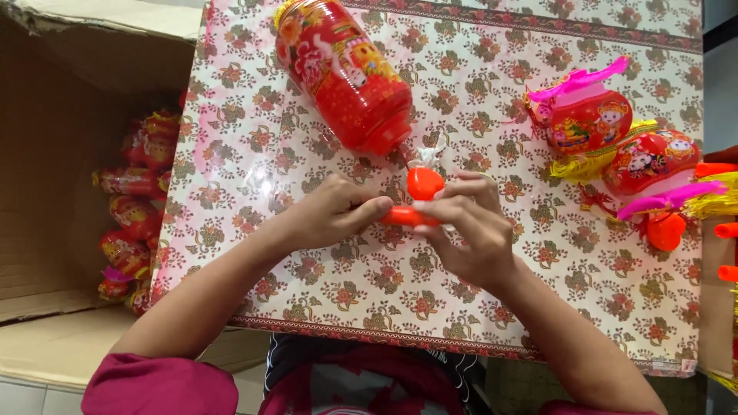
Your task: Assembling various plastic toy components and lanterns at a workspace.
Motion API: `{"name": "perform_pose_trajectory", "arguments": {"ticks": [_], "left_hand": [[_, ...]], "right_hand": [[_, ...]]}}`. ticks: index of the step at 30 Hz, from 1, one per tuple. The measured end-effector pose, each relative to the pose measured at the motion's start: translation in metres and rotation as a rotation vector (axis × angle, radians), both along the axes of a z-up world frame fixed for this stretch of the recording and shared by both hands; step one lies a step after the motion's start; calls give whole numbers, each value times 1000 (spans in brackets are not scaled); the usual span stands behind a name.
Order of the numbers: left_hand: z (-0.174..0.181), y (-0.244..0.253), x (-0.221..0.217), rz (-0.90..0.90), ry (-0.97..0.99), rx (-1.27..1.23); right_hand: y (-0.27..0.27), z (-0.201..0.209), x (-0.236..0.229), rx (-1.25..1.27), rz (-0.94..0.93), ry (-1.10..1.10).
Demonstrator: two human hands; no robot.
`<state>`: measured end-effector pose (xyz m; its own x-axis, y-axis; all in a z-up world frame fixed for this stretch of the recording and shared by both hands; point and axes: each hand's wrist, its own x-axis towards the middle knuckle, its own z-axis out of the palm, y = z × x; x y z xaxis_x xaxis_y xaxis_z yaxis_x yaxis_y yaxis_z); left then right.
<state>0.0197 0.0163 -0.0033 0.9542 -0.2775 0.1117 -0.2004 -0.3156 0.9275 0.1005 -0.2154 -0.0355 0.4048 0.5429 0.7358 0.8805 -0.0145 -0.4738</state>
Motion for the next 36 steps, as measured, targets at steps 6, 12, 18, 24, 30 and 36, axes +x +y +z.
{"name": "perform_pose_trajectory", "arguments": {"ticks": [6,12,18,24,30,36], "left_hand": [[-33,-7,-6,281,-417,378],[-8,-13,-15,190,-193,460],[5,-6,-10,125,-168,493],[-26,-12,-14,374,-509,501],[-16,-13,-12,258,-388,439],[14,-1,-12,142,51,347]], "right_hand": [[-2,-14,5,-20,-43,144],[1,-1,6,-44,-10,162],[-3,-30,14,-1,-15,171],[0,9,9,-73,-24,181],[-4,14,10,-77,-16,203],[0,4,12,-17,29,159]]}}
